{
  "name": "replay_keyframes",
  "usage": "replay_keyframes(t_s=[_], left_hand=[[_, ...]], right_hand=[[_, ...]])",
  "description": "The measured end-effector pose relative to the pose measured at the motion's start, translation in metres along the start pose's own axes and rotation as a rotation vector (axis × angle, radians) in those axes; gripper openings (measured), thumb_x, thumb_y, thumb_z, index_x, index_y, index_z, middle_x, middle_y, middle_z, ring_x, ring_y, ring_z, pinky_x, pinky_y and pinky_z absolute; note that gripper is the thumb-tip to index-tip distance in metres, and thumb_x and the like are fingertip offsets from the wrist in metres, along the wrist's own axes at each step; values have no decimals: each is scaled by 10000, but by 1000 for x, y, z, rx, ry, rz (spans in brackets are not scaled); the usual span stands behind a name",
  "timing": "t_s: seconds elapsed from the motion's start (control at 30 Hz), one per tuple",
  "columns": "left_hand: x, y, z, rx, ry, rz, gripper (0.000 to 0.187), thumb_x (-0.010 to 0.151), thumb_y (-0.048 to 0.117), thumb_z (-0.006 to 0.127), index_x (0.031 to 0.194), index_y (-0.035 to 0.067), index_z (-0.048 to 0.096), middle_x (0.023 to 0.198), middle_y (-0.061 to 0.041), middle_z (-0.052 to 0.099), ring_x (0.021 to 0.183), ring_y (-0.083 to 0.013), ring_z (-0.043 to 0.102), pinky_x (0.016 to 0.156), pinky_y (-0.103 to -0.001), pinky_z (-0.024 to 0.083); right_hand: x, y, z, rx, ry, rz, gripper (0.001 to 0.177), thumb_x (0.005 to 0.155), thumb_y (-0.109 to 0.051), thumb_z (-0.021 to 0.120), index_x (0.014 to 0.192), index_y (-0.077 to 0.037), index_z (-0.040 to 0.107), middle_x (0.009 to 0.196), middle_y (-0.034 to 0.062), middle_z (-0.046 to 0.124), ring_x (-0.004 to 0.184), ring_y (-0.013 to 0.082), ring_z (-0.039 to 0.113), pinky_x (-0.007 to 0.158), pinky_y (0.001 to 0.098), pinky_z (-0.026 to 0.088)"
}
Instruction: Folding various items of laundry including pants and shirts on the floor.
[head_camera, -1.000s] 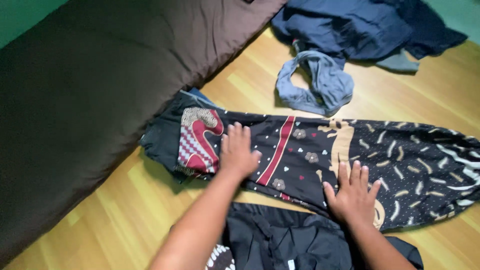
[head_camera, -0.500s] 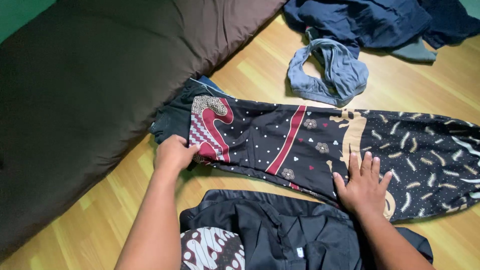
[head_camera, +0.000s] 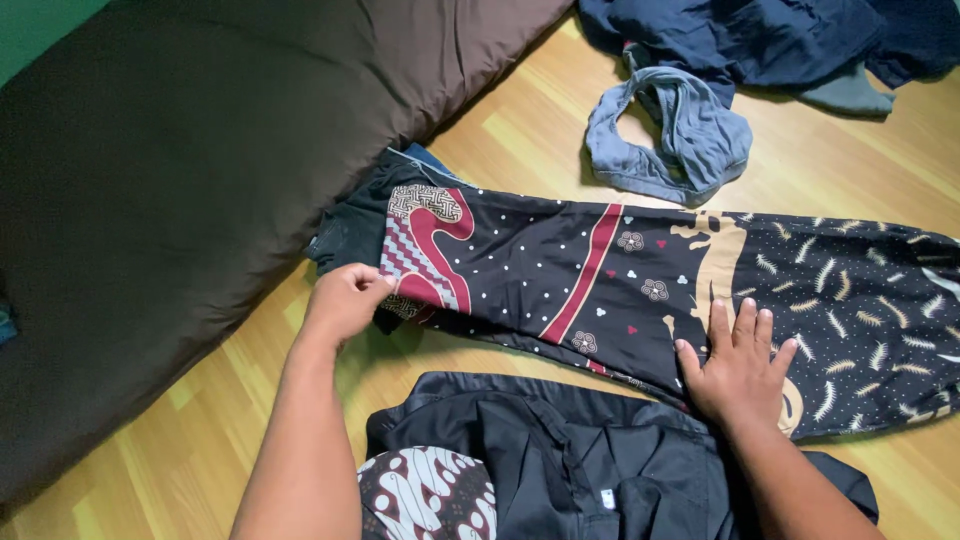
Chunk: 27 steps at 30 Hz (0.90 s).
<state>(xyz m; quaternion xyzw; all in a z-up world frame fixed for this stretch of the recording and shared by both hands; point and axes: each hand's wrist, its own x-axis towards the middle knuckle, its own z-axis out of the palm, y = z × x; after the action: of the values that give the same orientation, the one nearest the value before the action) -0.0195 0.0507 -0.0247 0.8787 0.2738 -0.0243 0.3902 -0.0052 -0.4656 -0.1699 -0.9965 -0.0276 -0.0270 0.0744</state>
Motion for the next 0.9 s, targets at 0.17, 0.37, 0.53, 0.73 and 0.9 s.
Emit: replay_keyframes(t_s=[0.17, 0.37, 0.53, 0.73, 0.9], left_hand=[[-4, -6, 5, -10, -106, 153, 220, 807, 192, 791, 976, 54, 763, 811, -4, 737, 707, -67, 630, 647, -264, 520], [2, -23, 14, -104, -119, 146, 199, 901, 200, 741, 1022, 42, 747, 856, 3, 721, 726, -38, 575, 653, -265, 502], [5, -35, 14, -25, -191, 102, 258, 833, 191, 784, 1042, 44, 747, 878, -11, 757, 731, -64, 628, 660, -287, 530], [-1, -24, 6, 131, -110, 33, 241, 864, 255, 756, 952, 31, 771, 782, -81, 746, 684, -149, 666, 679, -346, 533], [3, -25, 6, 85, -79, 7, 260, 853, 285, 765, 918, 33, 767, 770, -79, 750, 690, -160, 667, 679, -351, 533]], right_hand=[[0, 2, 2, 2, 20, -8, 850, 915, -658, 421, 1600, -164, 326, 1678, 190, 240, 1550, 374, 193, 1174, 691, 113], [-2, 2, 4, 6, 33, -12, 846, 917, -656, 420, 1600, -164, 333, 1682, 189, 248, 1556, 376, 200, 1176, 696, 118], [0, 3, 3, -3, 17, -8, 851, 909, -660, 430, 1598, -171, 334, 1678, 191, 245, 1548, 375, 200, 1172, 692, 116], [1, 2, 2, 14, -22, 14, 858, 897, -666, 442, 1588, -170, 332, 1675, 187, 228, 1547, 366, 178, 1172, 674, 90], [1, 2, 1, 14, -32, 21, 854, 900, -663, 443, 1592, -176, 328, 1682, 177, 220, 1552, 360, 171, 1179, 669, 84]])
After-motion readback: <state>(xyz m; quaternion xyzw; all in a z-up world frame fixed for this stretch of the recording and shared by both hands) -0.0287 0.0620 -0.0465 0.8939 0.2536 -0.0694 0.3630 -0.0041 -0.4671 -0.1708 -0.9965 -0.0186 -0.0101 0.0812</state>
